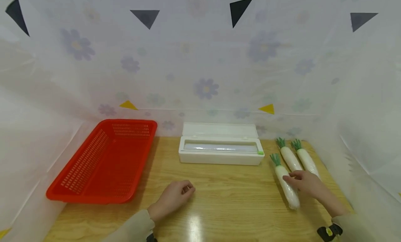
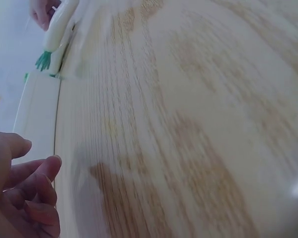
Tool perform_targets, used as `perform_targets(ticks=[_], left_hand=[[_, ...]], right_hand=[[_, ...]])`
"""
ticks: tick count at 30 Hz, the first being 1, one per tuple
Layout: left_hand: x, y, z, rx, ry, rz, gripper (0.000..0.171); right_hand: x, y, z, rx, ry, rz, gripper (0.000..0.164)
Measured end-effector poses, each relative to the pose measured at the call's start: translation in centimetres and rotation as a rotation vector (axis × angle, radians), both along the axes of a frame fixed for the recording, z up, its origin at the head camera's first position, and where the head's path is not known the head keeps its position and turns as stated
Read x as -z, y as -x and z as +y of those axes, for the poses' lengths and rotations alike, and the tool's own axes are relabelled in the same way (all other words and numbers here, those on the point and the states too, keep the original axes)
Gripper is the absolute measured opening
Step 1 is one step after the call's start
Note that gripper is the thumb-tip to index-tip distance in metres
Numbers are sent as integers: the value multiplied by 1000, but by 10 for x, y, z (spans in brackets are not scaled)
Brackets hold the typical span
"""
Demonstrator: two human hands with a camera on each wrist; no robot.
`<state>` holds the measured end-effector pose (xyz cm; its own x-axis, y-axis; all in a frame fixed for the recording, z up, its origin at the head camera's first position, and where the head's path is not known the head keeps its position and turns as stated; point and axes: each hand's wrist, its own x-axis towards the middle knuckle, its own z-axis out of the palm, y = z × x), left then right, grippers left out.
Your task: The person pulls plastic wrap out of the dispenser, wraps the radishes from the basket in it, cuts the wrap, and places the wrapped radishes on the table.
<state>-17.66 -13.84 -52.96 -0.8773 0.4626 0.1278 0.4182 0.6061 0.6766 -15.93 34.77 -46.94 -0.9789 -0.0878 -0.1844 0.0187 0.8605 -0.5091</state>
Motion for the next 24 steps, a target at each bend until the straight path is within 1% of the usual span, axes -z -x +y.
perform_targets(ticks=[5,9,13,15,16,21,24], left_hand=[[0,3,-4,-38,27,13,11],[0,5,-6,-55,40,7,10],[1,6,-9,-64,49,-9,10],[2,6,-10,-68,51,-3,10],[3,7,-10,-70,54,0,10],[6,8,-12,-86,74,20,10],[5,7,-14,-100,81,18,10]], right_hand=[[-6,29,4,5,-59,62,64],[-5,53,5,21,-89,74,65],[-2,72,4,17,-97,66,67],[-1,81,3,13,-94,69,66],[1,85,2,13,-91,69,65],[12,105,1,26,-54,57,44],[18,112,-1,35,-16,47,44]])
